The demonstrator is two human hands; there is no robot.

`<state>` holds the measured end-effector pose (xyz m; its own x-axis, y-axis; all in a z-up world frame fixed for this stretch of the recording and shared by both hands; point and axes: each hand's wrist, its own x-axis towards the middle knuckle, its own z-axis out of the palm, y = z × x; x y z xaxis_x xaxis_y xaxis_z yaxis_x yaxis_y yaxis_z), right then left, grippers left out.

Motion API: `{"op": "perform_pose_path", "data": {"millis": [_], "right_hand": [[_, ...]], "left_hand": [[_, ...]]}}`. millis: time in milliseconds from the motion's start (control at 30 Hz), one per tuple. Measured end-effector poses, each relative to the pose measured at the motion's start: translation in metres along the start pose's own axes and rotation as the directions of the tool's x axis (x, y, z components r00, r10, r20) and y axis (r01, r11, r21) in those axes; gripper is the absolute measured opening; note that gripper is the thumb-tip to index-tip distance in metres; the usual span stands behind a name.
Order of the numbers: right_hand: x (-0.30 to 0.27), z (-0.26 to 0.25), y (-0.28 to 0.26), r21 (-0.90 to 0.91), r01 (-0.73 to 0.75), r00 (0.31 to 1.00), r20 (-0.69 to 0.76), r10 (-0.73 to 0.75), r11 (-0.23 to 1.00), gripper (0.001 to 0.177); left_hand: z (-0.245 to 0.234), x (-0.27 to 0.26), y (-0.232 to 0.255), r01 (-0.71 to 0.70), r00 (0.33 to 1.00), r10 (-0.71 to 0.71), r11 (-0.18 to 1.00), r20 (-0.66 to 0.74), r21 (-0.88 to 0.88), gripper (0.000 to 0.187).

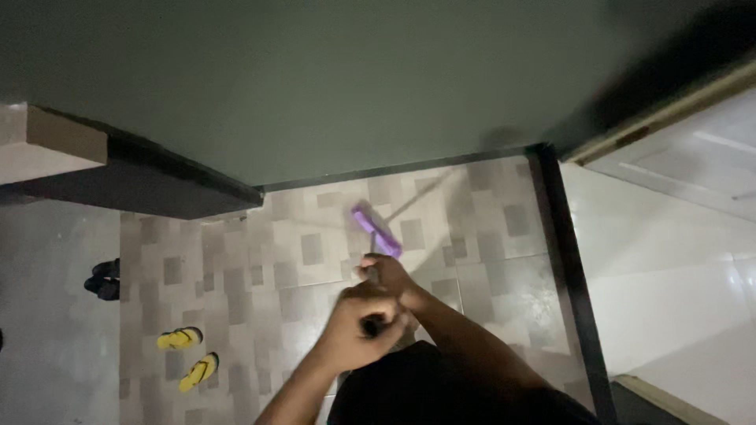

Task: The person sweeps a tiled floor using a purple broom, moving it across the surface and around the edges of a hallway.

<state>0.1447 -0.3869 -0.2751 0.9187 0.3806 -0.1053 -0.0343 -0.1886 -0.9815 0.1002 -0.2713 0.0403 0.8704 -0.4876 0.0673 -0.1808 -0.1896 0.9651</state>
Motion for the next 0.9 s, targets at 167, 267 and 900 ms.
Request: {"op": "perform_pose_path", "data": {"millis": [167,267,900], "right_hand": [[0.023,-0.021,-0.049,-0.546,0.247,0.968,0.169,-0.183,0.801,0.017],[0.012,-0.067,-0.029,-0.567,0.157,0.987,0.077,-0.138,0.808,0.013],[0.094,-0.06,0.01,0.055,0.419,0.908,-0.035,-0.418,0.906,0.026]], "left_hand": [[-0.058,-0.002,0.035,-0.15,0.989,0.151,0.984,0.004,-0.099,0.042],[-0.064,0.007,0.016,-0.229,0.973,0.225,0.938,-0.047,-0.259,0.041],[0.011,0.122,-0.024,-0.058,0.998,0.061,0.986,-0.015,0.154,0.008]]}}
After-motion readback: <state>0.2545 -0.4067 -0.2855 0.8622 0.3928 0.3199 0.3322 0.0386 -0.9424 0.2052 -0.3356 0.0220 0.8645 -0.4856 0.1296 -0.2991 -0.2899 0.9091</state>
